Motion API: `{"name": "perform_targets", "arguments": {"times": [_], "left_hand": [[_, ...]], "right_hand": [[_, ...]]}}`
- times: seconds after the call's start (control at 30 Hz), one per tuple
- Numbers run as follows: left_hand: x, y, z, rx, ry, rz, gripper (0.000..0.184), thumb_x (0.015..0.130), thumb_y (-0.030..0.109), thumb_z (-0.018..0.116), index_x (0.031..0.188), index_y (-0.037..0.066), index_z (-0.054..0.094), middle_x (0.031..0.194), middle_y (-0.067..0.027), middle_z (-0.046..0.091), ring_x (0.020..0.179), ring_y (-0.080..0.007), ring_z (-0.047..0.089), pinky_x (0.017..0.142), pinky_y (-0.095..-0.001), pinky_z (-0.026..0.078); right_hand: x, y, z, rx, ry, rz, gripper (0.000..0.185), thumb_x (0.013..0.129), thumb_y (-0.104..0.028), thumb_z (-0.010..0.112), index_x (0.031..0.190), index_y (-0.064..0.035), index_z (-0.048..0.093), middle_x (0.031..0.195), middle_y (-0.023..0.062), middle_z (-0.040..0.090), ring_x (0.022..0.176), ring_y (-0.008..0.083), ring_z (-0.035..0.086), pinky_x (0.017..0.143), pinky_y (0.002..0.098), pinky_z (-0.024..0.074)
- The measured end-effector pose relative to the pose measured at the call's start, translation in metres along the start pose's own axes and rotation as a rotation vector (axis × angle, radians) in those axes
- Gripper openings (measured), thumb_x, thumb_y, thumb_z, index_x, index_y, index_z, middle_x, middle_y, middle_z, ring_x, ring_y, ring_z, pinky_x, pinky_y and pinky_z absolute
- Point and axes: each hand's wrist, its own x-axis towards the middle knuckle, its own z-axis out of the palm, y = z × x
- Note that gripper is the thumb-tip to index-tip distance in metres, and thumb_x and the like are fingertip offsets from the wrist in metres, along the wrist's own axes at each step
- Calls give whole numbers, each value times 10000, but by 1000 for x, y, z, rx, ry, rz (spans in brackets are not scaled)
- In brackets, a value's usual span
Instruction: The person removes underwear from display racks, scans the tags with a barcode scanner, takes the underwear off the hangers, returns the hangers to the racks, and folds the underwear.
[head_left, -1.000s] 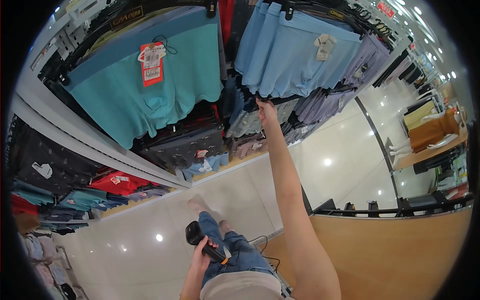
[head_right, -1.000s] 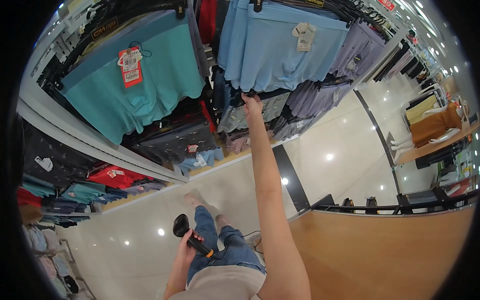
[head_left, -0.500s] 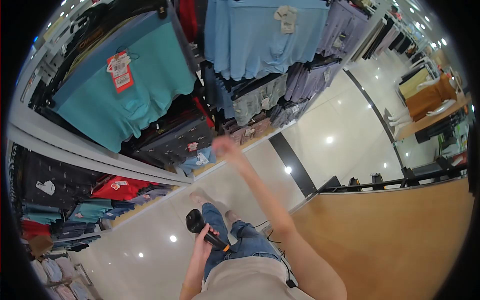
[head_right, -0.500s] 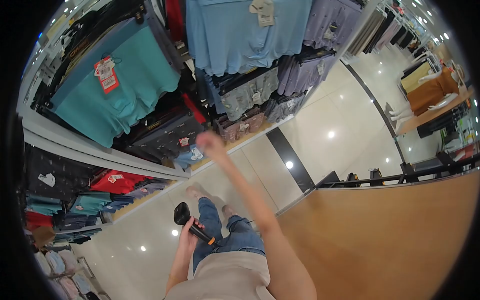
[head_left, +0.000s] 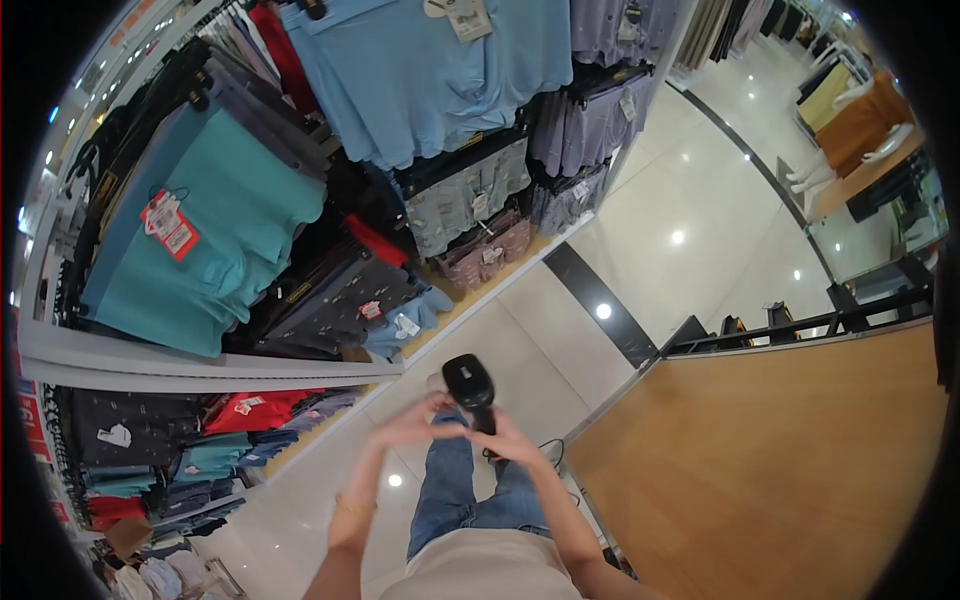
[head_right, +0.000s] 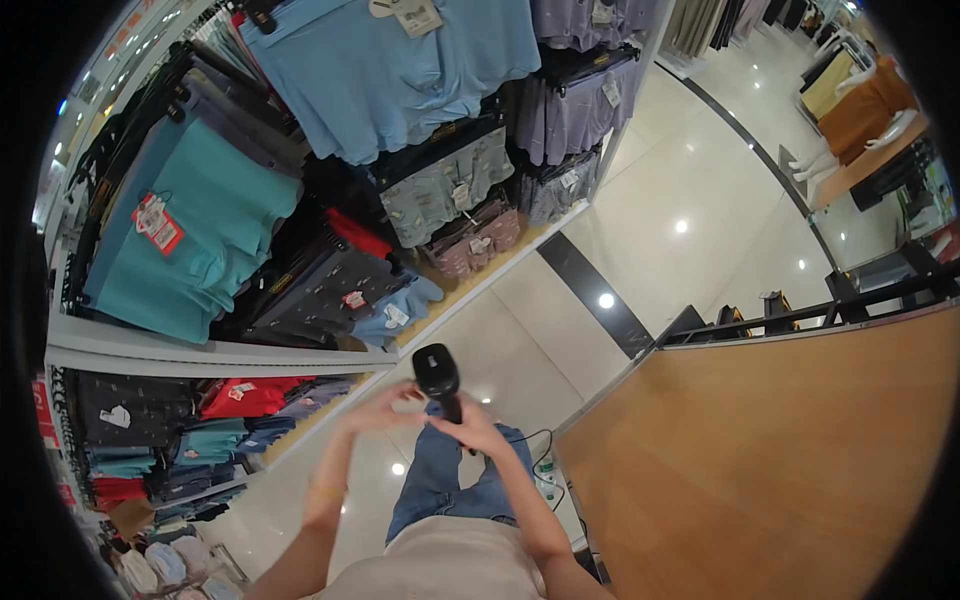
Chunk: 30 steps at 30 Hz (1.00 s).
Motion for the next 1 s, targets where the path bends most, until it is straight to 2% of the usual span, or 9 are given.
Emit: {"name": "perform_targets", "arguments": {"times": [0.07, 0.1, 0.2, 0.37, 0.47, 0.7, 0.8, 0.9, 1.0], "left_hand": [[37, -9, -65, 8, 65, -36, 369, 825, 248, 608, 1118, 45, 511, 1042, -38, 519, 966, -118, 489, 841, -286, 407], [62, 7, -94, 144, 308, 230, 284, 848, 206, 575, 1064, 27, 531, 953, -19, 538, 898, -94, 503, 788, -253, 423], [129, 76, -167, 426, 791, 377, 163, 859, 99, 494, 977, 14, 567, 894, -90, 591, 781, -145, 560, 700, -258, 429], [243, 24, -282, 1351, 934, 482, 294, 867, 202, 473, 1093, 30, 550, 995, -192, 591, 894, -307, 585, 777, -426, 433], [264, 28, -288, 1733, 733, 274, 353, 856, 246, 484, 1131, 30, 531, 973, -210, 590, 928, -336, 570, 817, -442, 414], [263, 81, -254, 972, 730, -141, 490, 856, 438, 429, 1100, 23, 524, 1052, -210, 572, 1048, -353, 506, 897, -406, 369], [282, 59, -267, 1138, 877, 89, 471, 851, 406, 441, 1139, 37, 496, 1161, -213, 507, 1121, -347, 450, 943, -399, 344], [266, 82, -274, 1214, 651, 172, 439, 842, 392, 436, 1123, 65, 520, 1238, -178, 463, 1167, -366, 389, 993, -455, 270], [286, 52, -303, 971, 797, 286, 375, 835, 340, 459, 1060, 51, 541, 1114, -153, 513, 1044, -324, 459, 894, -426, 340]], "right_hand": [[-3, 11, -18, 99, 108, -48, 326, 770, -202, 674, 990, -22, 517, 764, 0, 519, 694, 77, 485, 602, 238, 410], [-10, 6, -26, 116, 170, 22, 337, 752, -210, 686, 975, -19, 521, 759, 4, 529, 691, 80, 490, 605, 240, 416], [-22, 16, -43, 192, 297, 64, 321, 732, -198, 698, 937, -17, 529, 752, 0, 531, 690, 79, 491, 606, 238, 418], [-42, 46, -50, 154, 322, 133, 315, 735, -180, 697, 949, -13, 536, 741, -7, 531, 687, 72, 491, 603, 237, 417], [-53, 62, -44, 192, 359, 211, 356, 735, -188, 699, 996, -16, 528, 757, 8, 537, 705, 86, 507, 624, 241, 422], [-61, 74, -37, 232, 371, 238, 373, 742, -180, 693, 1043, -44, 522, 820, 9, 517, 720, 89, 490, 637, 230, 409], [-57, 77, -37, 227, 360, 253, 369, 741, -171, 691, 1044, -47, 521, 840, 8, 504, 728, 89, 478, 637, 228, 403], [-52, 84, -38, 154, 377, 242, 362, 742, -154, 688, 1046, -50, 523, 815, 7, 518, 715, 91, 492, 631, 231, 407], [-48, 65, -37, 244, 386, 248, 355, 742, -137, 685, 1045, -46, 524, 781, 5, 531, 697, 91, 506, 624, 232, 411]]}}
